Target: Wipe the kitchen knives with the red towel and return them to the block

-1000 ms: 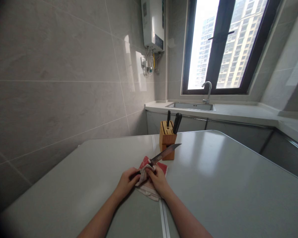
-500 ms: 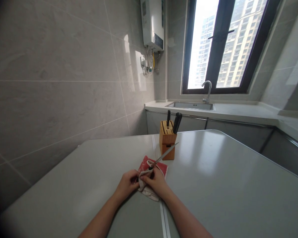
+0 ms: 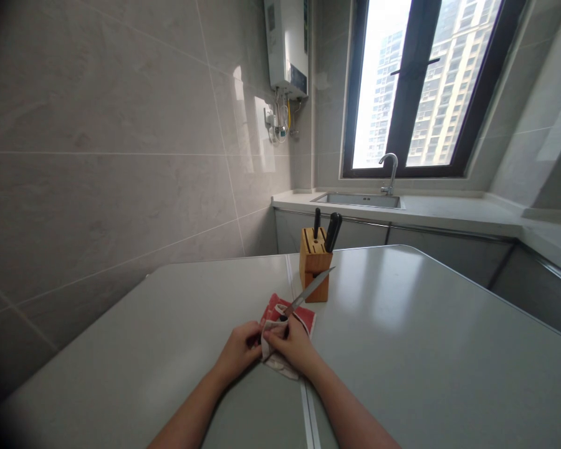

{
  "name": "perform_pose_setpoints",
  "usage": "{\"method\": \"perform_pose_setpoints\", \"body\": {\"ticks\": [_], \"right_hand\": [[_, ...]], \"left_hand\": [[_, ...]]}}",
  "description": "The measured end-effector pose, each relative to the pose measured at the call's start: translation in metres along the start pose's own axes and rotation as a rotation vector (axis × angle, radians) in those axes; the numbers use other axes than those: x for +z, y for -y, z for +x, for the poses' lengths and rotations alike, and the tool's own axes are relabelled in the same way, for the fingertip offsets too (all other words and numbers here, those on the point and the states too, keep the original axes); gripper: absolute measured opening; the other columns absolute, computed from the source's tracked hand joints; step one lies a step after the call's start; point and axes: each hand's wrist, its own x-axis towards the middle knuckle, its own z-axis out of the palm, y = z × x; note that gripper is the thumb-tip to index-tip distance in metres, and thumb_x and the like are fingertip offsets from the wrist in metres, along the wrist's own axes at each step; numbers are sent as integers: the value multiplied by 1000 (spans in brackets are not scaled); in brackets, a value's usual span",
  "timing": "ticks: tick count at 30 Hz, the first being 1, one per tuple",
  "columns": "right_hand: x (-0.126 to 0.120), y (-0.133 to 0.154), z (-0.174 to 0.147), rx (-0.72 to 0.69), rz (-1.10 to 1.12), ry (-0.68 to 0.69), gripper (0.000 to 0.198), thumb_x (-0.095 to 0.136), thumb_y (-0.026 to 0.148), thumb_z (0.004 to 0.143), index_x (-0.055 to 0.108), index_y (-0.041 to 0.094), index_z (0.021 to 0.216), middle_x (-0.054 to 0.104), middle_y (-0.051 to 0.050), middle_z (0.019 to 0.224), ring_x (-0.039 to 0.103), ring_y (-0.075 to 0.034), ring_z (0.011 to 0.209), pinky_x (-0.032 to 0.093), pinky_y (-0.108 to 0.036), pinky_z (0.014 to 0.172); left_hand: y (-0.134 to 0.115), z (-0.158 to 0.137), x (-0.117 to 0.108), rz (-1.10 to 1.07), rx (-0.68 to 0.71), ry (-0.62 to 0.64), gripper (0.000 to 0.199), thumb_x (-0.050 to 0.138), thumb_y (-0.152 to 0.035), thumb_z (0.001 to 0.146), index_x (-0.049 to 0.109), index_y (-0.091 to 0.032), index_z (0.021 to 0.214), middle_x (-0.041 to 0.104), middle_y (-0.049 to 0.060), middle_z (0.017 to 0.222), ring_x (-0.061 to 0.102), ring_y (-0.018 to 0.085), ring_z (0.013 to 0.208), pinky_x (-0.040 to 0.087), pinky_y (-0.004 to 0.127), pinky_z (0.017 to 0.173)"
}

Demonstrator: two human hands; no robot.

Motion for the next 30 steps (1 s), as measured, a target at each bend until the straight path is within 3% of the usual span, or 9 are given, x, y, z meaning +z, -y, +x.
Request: {"method": "perform_pose_setpoints", "body": {"ticks": [13, 20, 24, 30], "right_hand": [[1, -2, 2, 18, -54, -11, 25, 58, 38, 76, 58, 15, 84, 63, -5, 82, 57, -21, 77, 45, -33, 71], [-1, -1, 3, -32, -32, -13, 24, 59, 36, 75, 60, 17, 89, 65, -6, 91, 57, -24, 90, 41, -39, 88], [-3, -4, 3, -24, -95, -28, 24, 60, 36, 75, 61, 16, 87, 65, -7, 92, 57, -26, 94, 37, -41, 92], [-2, -6, 3, 4, -98, -43, 24, 61, 37, 73, 63, 17, 85, 66, -7, 87, 58, -26, 88, 42, -40, 85]], "left_hand": [[0, 1, -1, -14, -3, -5, 14, 52, -21, 79, 65, -18, 84, 61, 2, 76, 52, 14, 68, 38, 22, 64], [0, 0, -3, -7, -50, -29, 19, 45, -25, 84, 60, -17, 93, 64, 6, 90, 56, 19, 81, 40, 26, 74], [2, 1, -2, 7, -70, -21, 22, 39, -30, 88, 57, -18, 91, 64, 4, 83, 56, 17, 74, 39, 25, 69], [6, 1, -1, 34, -100, -15, 25, 33, -36, 91, 52, -19, 88, 60, 0, 70, 54, 16, 65, 36, 23, 63]]}}
